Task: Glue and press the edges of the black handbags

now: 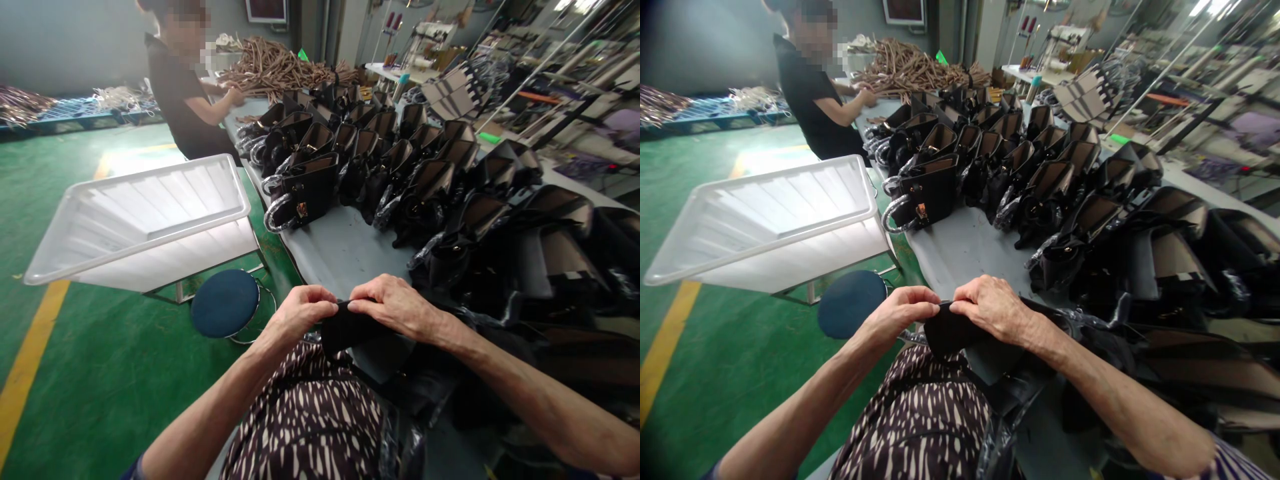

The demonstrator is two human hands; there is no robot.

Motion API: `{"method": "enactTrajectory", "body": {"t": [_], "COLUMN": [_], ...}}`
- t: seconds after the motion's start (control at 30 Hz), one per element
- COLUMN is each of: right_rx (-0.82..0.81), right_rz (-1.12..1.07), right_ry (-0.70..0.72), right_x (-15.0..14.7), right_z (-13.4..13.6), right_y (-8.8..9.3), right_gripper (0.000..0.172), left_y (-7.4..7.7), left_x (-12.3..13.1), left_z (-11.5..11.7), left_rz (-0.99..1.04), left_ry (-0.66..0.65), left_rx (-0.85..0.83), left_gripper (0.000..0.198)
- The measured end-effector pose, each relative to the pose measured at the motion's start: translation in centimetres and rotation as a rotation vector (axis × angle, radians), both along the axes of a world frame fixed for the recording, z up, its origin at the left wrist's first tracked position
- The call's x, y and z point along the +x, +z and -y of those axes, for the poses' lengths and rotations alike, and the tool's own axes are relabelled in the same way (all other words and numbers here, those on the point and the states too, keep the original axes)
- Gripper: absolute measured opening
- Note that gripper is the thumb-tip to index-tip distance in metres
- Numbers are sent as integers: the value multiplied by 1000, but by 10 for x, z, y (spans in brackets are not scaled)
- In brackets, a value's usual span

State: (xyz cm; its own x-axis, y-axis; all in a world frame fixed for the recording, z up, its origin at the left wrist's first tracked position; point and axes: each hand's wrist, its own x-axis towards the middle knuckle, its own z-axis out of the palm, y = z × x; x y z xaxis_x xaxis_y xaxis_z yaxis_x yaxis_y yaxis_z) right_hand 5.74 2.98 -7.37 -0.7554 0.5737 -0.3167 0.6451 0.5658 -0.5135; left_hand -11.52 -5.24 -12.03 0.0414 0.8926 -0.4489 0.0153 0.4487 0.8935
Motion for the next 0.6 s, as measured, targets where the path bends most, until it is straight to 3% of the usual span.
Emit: {"method": "enactTrajectory", "body": {"t": [0.17, 0.6], "right_rx": [26, -109], "right_rz": [11, 23], "right_ry": [-3, -72], "right_x": [0, -20], "right_z": [1, -1], "right_y": [0, 8], "right_gripper": [29, 23], "left_y": [0, 9], "left_x": [2, 10], "left_z": [-2, 1], "left_rz": [-11, -28], "left_ry": [14, 80], "left_rx": [-3, 20], "left_gripper": [13, 17]}}
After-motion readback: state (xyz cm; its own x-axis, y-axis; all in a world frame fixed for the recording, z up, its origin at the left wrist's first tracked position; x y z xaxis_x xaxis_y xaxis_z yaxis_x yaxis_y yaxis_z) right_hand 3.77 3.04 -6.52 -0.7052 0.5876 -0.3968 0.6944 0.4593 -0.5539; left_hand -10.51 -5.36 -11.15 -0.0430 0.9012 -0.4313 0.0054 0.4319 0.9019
